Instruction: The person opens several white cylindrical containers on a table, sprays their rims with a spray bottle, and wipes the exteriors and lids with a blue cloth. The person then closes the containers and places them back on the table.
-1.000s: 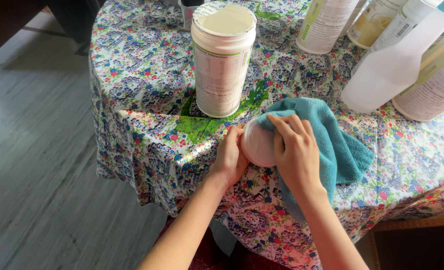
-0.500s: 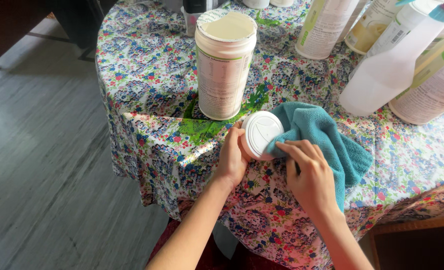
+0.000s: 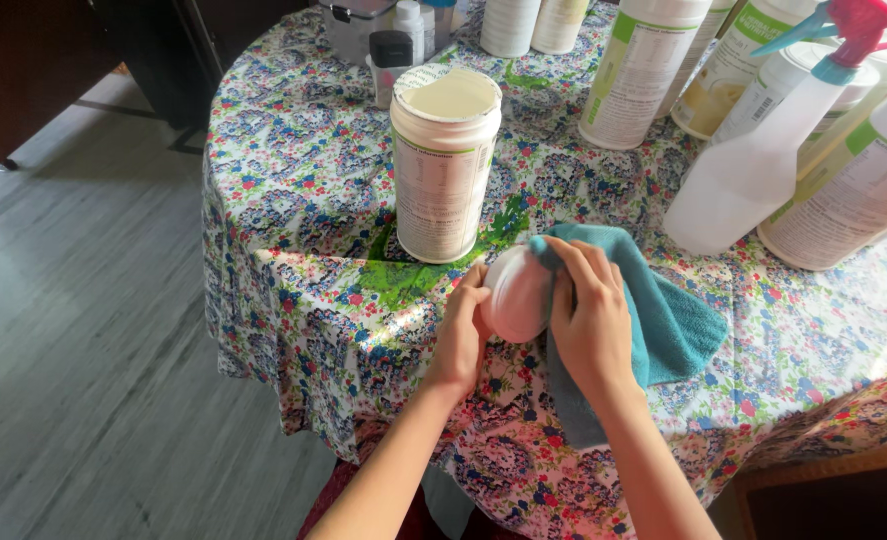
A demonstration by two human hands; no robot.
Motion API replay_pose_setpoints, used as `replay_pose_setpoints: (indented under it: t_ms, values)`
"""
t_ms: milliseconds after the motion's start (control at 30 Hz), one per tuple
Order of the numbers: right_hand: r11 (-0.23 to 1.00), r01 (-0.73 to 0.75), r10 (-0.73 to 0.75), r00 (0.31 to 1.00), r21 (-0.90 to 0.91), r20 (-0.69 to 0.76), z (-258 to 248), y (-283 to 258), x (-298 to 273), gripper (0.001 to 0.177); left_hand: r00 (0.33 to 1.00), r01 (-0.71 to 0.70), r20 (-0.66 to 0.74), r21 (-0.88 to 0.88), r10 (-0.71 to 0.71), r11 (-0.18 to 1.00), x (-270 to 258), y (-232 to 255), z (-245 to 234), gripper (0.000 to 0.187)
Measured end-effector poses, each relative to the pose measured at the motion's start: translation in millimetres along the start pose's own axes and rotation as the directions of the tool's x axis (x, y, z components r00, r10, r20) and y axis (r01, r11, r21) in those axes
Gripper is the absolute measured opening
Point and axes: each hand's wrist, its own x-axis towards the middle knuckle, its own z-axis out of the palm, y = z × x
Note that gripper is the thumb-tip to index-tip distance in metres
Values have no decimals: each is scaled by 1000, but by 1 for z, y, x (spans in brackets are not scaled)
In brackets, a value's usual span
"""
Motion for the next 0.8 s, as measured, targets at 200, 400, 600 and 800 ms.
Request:
replay_pose_setpoints:
  t_ms: [200,400,600,800]
  values:
    - [933,-344,318,924,102,212,1,40,-11,36,994,-57,-101,-238,33,970,4,9,0,42]
    - [943,-237,215,970,234,117,2,25,-1,38,992,-125,-7,-292,129,948,-16,40,35,36]
    - [918,74,-124,987,390,104,-28,-9,15,83,992,-92,67,-180,105,979,-15,67,64,31]
    - [965,101,-115,992,240,45,-37,-19,39,73,963,-219,202,201,179,955,-1,90,76,31]
